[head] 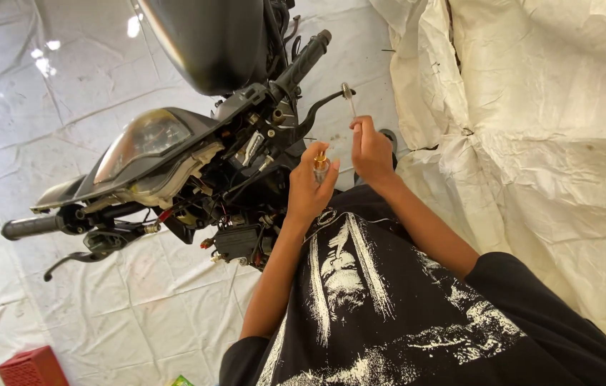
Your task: The person is working on the front section of a motorcycle, using a wrench to tighten or loosen bolts on the handlebar assembly. They hold a small bottle in their left hand while manipulating the tool with their right hand.
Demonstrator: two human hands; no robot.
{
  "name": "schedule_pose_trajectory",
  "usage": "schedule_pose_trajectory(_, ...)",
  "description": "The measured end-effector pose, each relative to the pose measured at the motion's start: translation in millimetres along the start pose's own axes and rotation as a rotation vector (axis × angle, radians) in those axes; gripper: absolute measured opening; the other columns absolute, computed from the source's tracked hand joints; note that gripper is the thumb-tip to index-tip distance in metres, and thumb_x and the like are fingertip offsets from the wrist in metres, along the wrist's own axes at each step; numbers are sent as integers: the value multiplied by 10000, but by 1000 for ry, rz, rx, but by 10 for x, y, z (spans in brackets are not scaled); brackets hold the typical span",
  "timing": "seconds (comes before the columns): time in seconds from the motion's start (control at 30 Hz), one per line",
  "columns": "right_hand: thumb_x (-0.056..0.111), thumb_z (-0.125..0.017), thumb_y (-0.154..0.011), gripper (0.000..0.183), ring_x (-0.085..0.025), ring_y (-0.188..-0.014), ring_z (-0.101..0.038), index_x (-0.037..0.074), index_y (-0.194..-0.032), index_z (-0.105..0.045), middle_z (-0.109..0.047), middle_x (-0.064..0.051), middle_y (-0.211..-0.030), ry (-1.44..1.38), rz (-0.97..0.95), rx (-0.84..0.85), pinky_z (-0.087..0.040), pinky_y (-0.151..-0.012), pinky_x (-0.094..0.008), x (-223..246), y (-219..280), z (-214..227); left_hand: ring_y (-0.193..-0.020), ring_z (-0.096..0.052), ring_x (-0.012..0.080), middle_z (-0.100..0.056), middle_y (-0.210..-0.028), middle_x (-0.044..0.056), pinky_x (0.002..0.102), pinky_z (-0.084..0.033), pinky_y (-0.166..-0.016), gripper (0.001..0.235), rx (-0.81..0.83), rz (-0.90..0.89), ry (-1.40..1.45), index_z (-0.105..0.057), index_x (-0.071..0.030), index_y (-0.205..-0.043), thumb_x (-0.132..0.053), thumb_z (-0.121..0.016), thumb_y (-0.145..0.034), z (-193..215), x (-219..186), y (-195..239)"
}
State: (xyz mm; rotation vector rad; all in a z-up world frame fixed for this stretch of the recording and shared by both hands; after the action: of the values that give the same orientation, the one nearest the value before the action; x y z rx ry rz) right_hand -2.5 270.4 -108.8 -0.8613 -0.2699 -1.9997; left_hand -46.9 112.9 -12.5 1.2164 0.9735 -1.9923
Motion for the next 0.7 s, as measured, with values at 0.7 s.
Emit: schedule_pose_trajectory(0.7,335,-386,-1106,167,-424,-795,-708,204,-1103,-490,-744,-69,-861,-398,-153,195,-525,-701,-565,-126,-284,-475,-501,-569,159,-686,-692,92,277,-437,-485,331,116,32,-51,-496,-76,-1294,-60,-643,-998,-149,4,-107)
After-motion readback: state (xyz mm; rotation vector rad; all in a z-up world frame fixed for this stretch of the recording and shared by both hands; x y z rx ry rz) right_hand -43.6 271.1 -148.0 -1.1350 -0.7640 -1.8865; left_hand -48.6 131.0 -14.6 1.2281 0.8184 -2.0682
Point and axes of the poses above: each hand's wrist, its own y-axis away from the middle knuckle, its own z-axis out of the back of the hand, x = y × z, the point moved 2 cm from there along -y, towards the middle knuckle
